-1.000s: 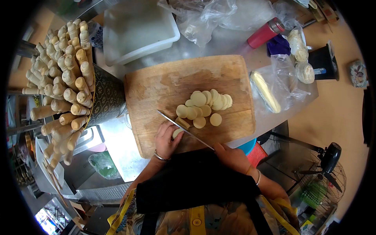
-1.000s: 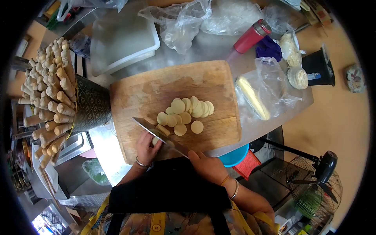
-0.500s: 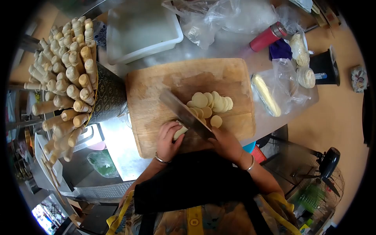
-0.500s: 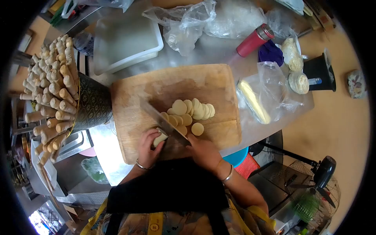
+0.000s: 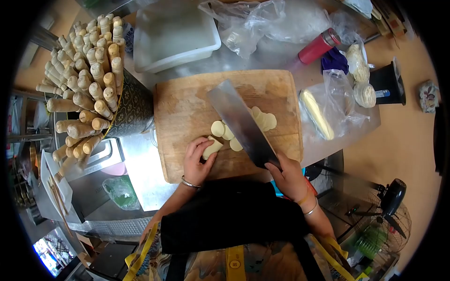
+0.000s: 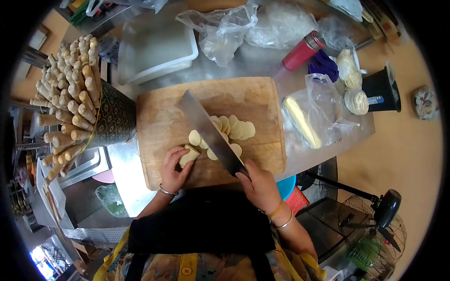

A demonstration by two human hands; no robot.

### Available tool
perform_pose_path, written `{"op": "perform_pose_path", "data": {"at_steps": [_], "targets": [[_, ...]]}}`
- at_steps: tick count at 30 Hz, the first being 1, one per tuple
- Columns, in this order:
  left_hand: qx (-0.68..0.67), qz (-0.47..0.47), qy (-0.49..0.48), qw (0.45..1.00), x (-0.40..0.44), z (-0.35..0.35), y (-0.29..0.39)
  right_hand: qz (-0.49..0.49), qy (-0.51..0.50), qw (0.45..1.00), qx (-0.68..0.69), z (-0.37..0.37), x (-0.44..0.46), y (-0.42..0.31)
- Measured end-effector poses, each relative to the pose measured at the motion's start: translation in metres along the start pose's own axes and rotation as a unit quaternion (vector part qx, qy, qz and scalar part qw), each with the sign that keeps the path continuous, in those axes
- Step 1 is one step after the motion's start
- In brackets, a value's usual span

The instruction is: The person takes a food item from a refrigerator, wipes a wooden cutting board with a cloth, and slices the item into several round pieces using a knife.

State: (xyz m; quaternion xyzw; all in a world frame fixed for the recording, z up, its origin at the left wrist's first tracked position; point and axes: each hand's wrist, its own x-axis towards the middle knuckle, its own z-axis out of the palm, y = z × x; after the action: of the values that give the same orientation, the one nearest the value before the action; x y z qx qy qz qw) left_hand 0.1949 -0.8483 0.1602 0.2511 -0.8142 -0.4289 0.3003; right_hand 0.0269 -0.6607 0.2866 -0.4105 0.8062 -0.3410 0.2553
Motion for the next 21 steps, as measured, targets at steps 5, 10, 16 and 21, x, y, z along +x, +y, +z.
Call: {"op": "perform_pose_path", "data": {"at_steps": [5,10,16,21], "targets": [[0.004,-0.003,-0.002,1.0,0.002,-0.001,0.0,-0.021,-0.002,0.996,-0.081,-0.003,-0.006,-0.004],[0.079,0.069,-0.04,0.994,-0.001,-0.004,-0.008,-0.053,-0.133,0.964,-0.223,0.018,-0.031,0.006],[0.088,0.069,-0.015,0.994,0.004,-0.004,0.005,-0.034,-0.072,0.969,-0.235,0.033,-0.036,0.009],[0.078,0.095,-0.019,0.992,0.004,-0.005,0.002,-0.02,-0.057,0.971,-0.229,0.034,-0.033,0.01]]}}
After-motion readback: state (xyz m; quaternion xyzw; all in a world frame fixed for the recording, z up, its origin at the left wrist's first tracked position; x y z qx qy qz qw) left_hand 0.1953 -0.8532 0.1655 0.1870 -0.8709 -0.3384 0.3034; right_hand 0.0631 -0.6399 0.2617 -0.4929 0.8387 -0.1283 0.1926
